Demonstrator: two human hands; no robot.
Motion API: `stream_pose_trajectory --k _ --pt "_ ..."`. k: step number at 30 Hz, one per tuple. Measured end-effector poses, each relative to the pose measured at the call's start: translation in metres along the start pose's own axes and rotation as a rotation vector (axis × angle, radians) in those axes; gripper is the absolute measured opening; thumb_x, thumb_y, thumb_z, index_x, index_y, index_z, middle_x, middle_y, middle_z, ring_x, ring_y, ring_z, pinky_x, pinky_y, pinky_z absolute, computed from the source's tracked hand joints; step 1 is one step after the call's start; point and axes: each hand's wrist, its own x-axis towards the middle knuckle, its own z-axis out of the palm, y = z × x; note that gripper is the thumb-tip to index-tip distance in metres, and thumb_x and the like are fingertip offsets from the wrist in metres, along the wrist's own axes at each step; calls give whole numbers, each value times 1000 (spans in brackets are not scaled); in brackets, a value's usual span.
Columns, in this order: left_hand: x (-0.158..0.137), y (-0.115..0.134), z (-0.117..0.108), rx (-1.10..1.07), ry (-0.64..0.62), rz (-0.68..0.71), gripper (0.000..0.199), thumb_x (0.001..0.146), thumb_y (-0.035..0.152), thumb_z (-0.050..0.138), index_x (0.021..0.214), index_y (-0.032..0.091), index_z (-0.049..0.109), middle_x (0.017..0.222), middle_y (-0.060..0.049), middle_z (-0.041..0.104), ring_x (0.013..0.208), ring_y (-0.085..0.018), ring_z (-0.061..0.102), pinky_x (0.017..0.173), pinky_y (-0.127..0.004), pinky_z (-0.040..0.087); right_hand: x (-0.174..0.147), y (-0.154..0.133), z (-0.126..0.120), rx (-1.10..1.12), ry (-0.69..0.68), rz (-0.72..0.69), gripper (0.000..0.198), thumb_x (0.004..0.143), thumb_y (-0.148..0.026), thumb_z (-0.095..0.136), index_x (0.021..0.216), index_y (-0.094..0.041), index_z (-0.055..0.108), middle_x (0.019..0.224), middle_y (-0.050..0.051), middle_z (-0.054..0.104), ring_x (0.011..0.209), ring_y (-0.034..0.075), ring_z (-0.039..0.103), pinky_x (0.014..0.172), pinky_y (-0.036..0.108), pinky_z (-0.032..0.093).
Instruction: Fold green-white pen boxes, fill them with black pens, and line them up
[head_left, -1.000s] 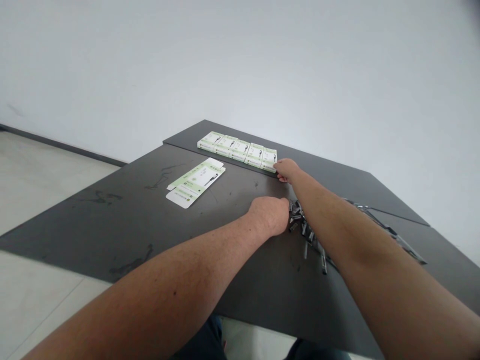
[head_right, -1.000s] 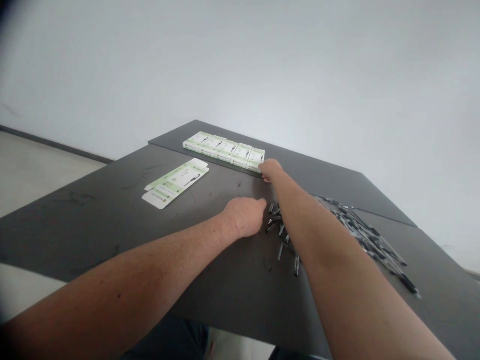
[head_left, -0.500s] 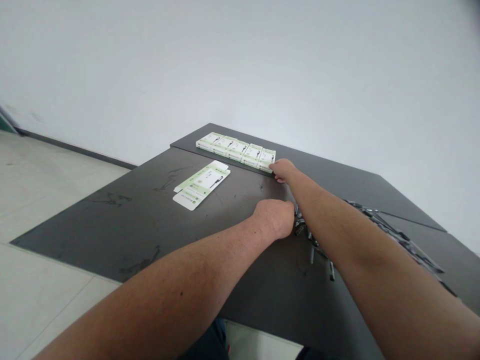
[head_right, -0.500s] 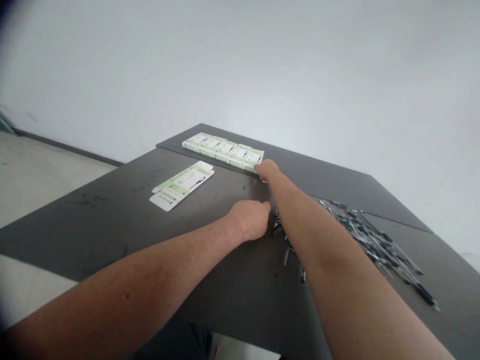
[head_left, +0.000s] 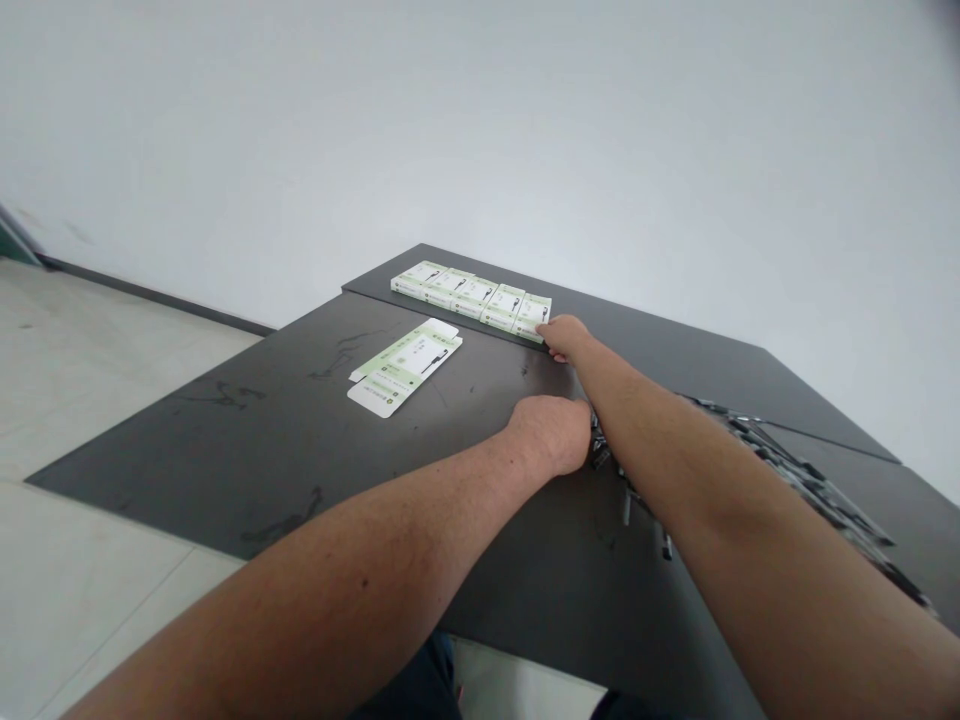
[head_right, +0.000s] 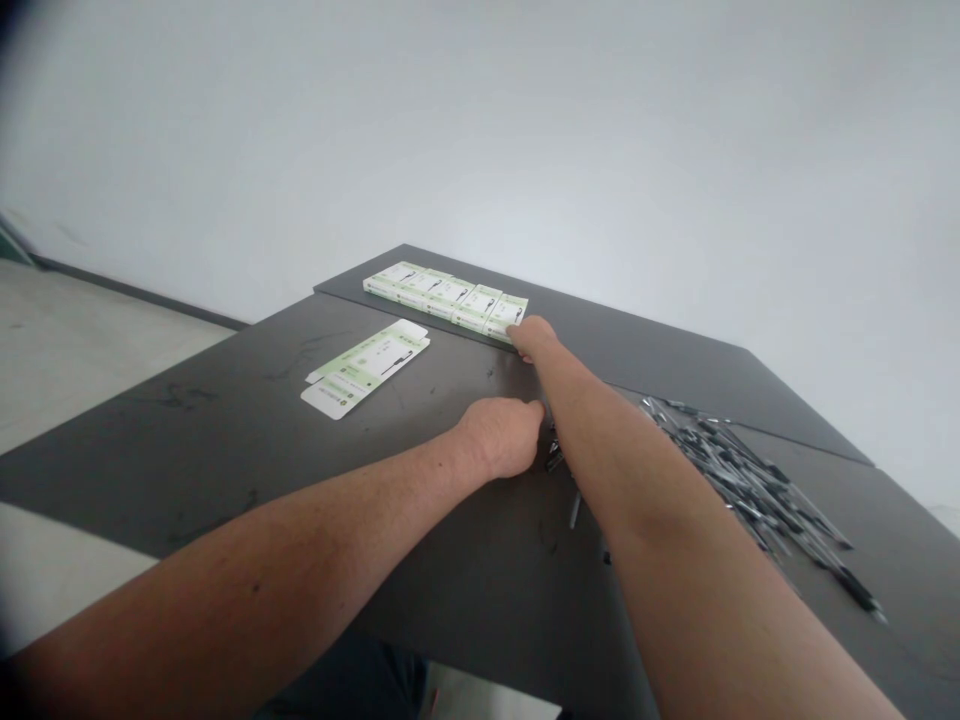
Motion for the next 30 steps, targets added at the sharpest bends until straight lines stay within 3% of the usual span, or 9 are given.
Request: stream_pose_trajectory --k 7,9,10,12,14,20,25,30 --pt "-1 0 -3 19 -7 10 37 110 23 59 142 17 76 133 -20 86 127 -38 85 103 -48 70 -29 10 -28 21 45 -80 39 115 -44 78 148 -23 75 151 14 75 125 29 78 106 51 70" --pt "-2 0 -3 29 -5 11 39 111 26 58 145 17 75 135 -21 86 129 -38 84 103 -47 69 -49 19 -46 40 100 -132 45 114 -45 78 151 -20 72 139 12 79 110 26 81 93 45 72" --pt "-2 1 -3 33 -5 12 39 112 26 57 146 17 75 136 -21 86 129 -38 84 103 -47 69 -61 26 -55 52 127 -168 47 115 -41 76 156 -19 70 130 14 82 93 23 80 79 39 70" --pt "-2 1 -4 42 -5 13 39 112 26 56 146 18 75 136 -21 86 129 -39 84 103 -47 69 -92 43 -74 79 165 -240 51 115 -35 71 163 -19 67 120 14 85 69 17 71 57 30 57" --pt "-1 2 -4 49 -5 11 38 112 25 56 143 18 77 135 -22 86 127 -39 84 101 -47 69 -125 65 -91 104 188 -295 54 112 -34 71 164 -21 67 117 13 87 61 15 65 50 28 50" --pt "4 2 -3 78 15 -11 34 112 25 54 135 19 80 129 -19 88 125 -37 85 100 -45 67 -197 139 -122 -17 308 -392 55 105 -41 73 157 -22 75 89 6 81 64 23 70 64 38 55" --pt "10 -1 -1 108 39 -5 27 110 27 58 120 22 83 123 -13 89 121 -34 85 98 -40 64 -203 184 -123 -97 490 -385 47 102 -40 69 143 -20 82 92 6 83 81 27 75 84 43 58" --pt "17 -13 -8 126 96 -41 24 107 27 59 113 24 83 119 -10 90 115 -31 84 95 -37 62 -201 195 -118 -78 509 -427 42 101 -39 70 136 -22 86 100 10 85 87 28 75 93 46 60"
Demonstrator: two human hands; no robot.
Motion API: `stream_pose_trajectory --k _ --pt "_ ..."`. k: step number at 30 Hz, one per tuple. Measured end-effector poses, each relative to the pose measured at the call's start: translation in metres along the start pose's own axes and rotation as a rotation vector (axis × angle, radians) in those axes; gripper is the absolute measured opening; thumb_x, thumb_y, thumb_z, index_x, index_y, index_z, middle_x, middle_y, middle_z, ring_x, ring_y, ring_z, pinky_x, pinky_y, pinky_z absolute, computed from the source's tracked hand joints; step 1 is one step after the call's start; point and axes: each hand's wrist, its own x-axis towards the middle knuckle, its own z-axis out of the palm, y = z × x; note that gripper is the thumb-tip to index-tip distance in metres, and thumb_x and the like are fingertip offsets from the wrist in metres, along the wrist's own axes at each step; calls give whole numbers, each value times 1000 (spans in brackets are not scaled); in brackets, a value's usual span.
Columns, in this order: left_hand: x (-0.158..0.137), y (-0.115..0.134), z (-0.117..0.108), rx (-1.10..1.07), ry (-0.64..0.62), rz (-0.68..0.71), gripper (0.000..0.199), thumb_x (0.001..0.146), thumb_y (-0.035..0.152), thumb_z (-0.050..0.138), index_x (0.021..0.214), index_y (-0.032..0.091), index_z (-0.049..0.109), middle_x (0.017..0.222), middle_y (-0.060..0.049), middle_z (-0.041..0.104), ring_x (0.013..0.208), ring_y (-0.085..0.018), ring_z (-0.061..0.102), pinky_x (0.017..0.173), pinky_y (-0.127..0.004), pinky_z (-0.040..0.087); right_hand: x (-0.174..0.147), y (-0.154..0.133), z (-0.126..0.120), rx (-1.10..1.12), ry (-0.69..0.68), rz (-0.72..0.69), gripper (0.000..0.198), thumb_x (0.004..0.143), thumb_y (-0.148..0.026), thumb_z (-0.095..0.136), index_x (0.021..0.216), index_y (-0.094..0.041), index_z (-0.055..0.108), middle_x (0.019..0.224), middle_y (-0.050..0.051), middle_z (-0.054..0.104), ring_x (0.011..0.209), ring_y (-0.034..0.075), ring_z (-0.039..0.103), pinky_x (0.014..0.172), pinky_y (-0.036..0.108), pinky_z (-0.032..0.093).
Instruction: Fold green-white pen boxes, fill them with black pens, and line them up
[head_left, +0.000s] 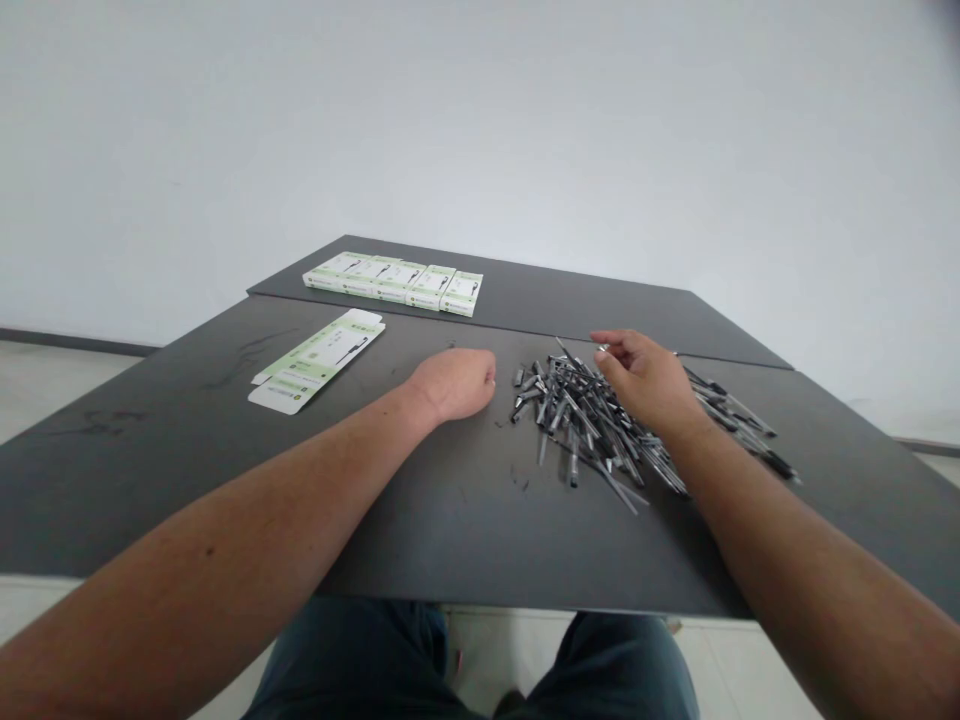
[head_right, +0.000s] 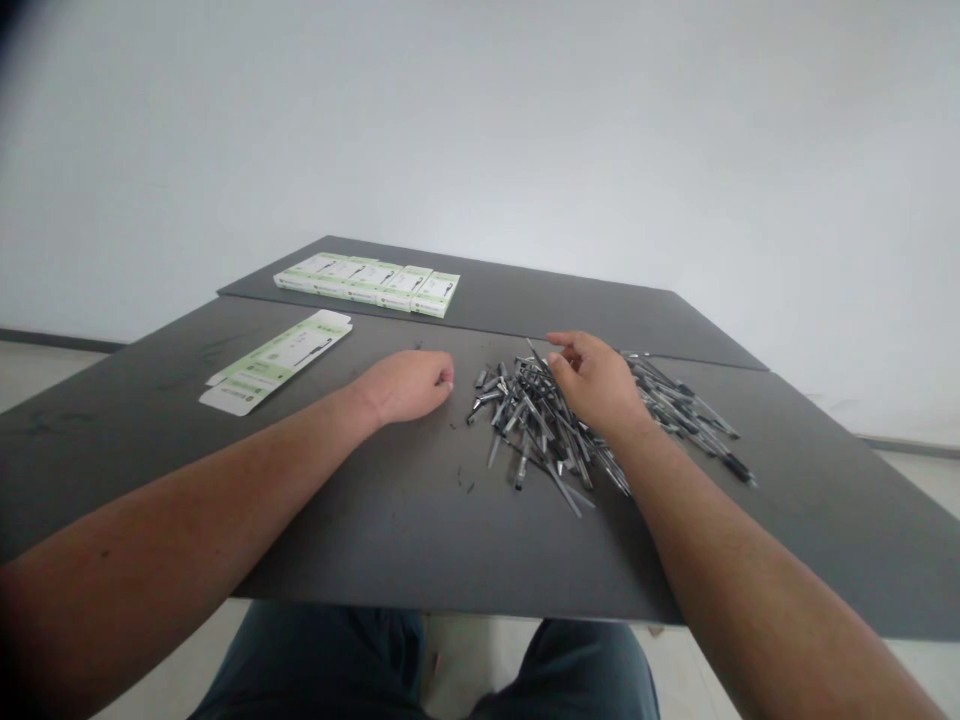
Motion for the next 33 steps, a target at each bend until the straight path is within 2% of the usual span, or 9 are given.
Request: stream_pose_trajectory --k 6,8,11,13,17,22,28,33 --pt "14 -29 -4 17 84 -119 22 103 27 62 110 24 83 118 -10 89 114 -32 83 96 -38 62 -6 -8 1 48 -79 -124 41 101 -40 72 134 -23 87 98 9 85 85 28 75 93 45 62" --pt "21 -39 -1 20 136 -151 27 105 28 62 123 24 82 128 -11 87 121 -31 82 105 -38 62 -8 -9 3 59 -95 -173 40 101 -39 71 133 -22 88 96 9 85 84 27 75 91 44 61" --pt "30 -51 6 26 216 -188 42 106 29 61 146 22 75 153 -15 77 140 -31 75 119 -39 59 -8 -10 7 74 -118 -202 41 101 -37 69 133 -20 88 93 8 83 79 26 74 85 41 59" --pt "35 -58 9 35 226 -204 46 105 29 63 150 20 74 155 -17 75 142 -33 74 123 -42 58 -8 -10 9 78 -139 -206 43 101 -37 68 134 -19 88 90 7 82 75 25 72 81 40 58" --pt "40 -67 13 66 180 -186 44 101 33 69 141 21 79 147 -16 81 141 -38 74 126 -48 57 -8 -9 10 79 -161 -241 43 101 -38 69 134 -19 88 85 6 79 71 24 69 79 40 57" --pt "42 -83 11 99 161 -202 45 99 39 70 140 23 81 144 -15 83 139 -39 75 124 -50 58 -9 -6 9 95 -179 -259 41 101 -37 71 135 -20 87 88 6 80 74 24 70 81 40 59" --pt "45 -101 8 114 253 -224 51 104 40 65 147 16 76 156 -21 76 148 -41 70 131 -54 54 -8 -6 10 99 -179 -283 39 102 -35 72 134 -20 87 91 6 81 76 24 73 82 40 60" --pt "58 -100 12 113 261 -113 32 93 21 66 120 20 83 153 -16 77 150 -34 70 132 -45 53 -8 -7 10 110 -176 -300 40 102 -33 70 136 -17 87 92 7 81 76 24 72 81 39 59"
